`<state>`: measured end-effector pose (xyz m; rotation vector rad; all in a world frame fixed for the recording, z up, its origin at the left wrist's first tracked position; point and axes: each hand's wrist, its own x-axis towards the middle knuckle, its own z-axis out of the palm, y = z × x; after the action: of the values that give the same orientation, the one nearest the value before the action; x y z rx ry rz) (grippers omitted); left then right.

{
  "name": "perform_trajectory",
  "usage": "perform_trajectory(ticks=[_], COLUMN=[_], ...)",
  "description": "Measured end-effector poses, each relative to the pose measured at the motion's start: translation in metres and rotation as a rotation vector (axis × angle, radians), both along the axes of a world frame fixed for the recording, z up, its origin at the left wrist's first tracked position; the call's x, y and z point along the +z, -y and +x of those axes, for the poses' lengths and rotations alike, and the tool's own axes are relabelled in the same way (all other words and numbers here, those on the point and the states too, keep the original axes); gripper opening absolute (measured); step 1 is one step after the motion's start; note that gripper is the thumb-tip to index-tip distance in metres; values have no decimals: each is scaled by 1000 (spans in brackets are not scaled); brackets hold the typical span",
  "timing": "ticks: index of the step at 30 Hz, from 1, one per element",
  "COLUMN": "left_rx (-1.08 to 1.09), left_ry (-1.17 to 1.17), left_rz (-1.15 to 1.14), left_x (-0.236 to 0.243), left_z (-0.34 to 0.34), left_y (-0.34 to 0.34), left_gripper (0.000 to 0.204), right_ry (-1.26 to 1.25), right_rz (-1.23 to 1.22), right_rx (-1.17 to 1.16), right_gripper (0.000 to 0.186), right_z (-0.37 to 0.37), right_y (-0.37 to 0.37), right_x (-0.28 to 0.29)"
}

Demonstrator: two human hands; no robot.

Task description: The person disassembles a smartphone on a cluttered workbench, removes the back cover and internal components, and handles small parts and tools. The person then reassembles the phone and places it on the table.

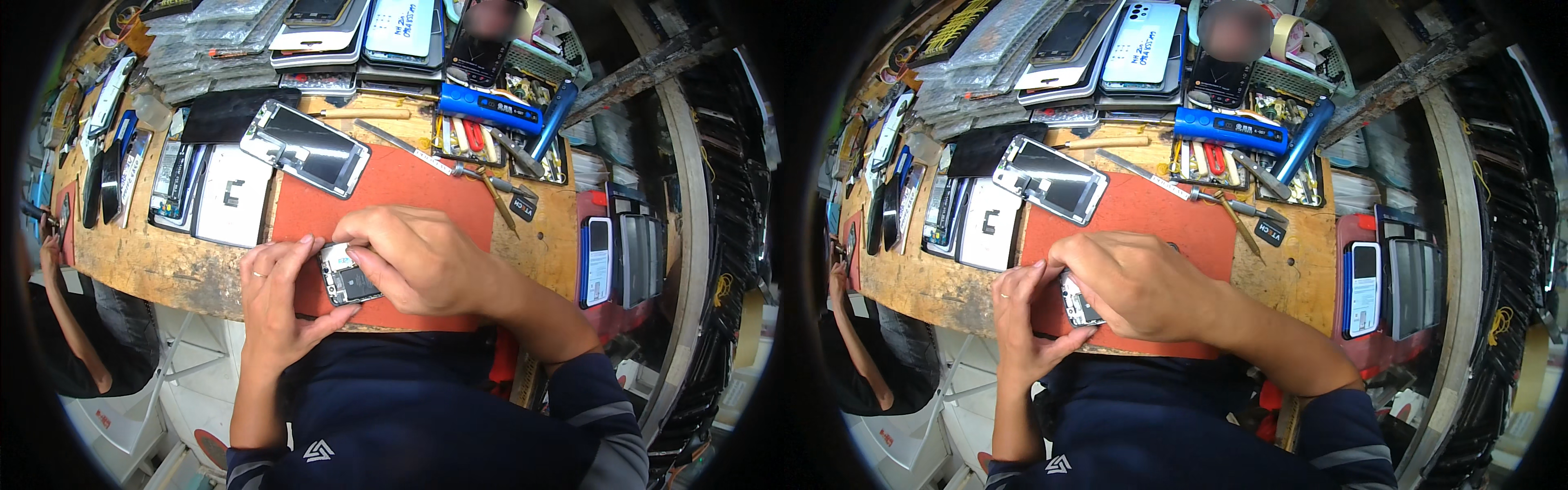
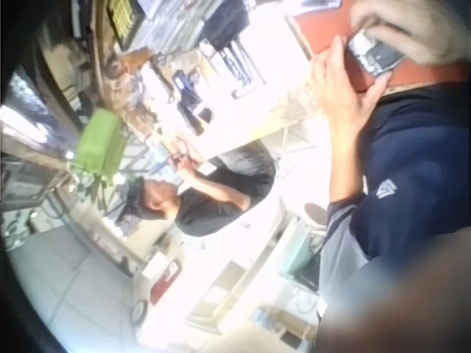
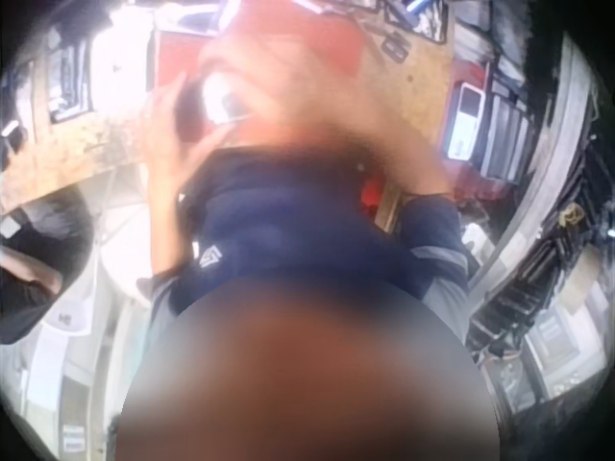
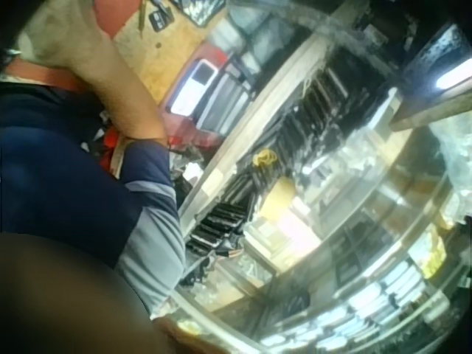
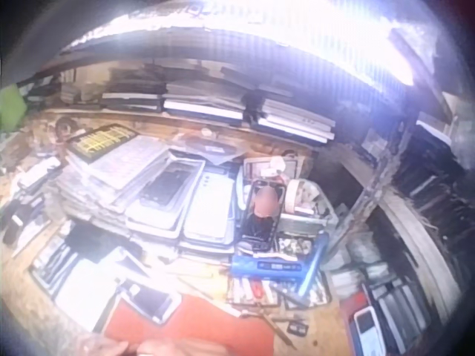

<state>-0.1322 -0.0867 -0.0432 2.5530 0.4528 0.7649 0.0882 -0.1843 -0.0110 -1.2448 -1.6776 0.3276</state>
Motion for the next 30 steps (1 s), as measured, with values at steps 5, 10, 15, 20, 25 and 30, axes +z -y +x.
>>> perform_trajectory(ticks=[5, 10, 15, 20, 25, 30], left_rx=[6, 3, 9, -27, 14, -28], left_ry=[2, -35, -67, -48, -31, -100], left_rz=[9, 5, 31, 48, -12, -30], left_x=[-1, 7, 14, 13, 12, 17], left_z=[-1, 0, 4, 21, 41, 44], left_y=[0, 1, 1, 7, 12, 11], left_gripper=[96, 98, 101, 100, 88, 69], right_ry=[387, 410, 230, 229, 351, 379], right_rz=[-9, -2, 37, 35, 81, 81], right_rx=[-70, -7, 8, -40, -108, -122], right_gripper=[20, 26, 39, 34, 31, 29], right_z=[-6, -13, -8, 4, 13, 14], right_y=[5, 7, 5, 11, 10, 13], right_x=[10, 22, 16, 15, 16, 16])
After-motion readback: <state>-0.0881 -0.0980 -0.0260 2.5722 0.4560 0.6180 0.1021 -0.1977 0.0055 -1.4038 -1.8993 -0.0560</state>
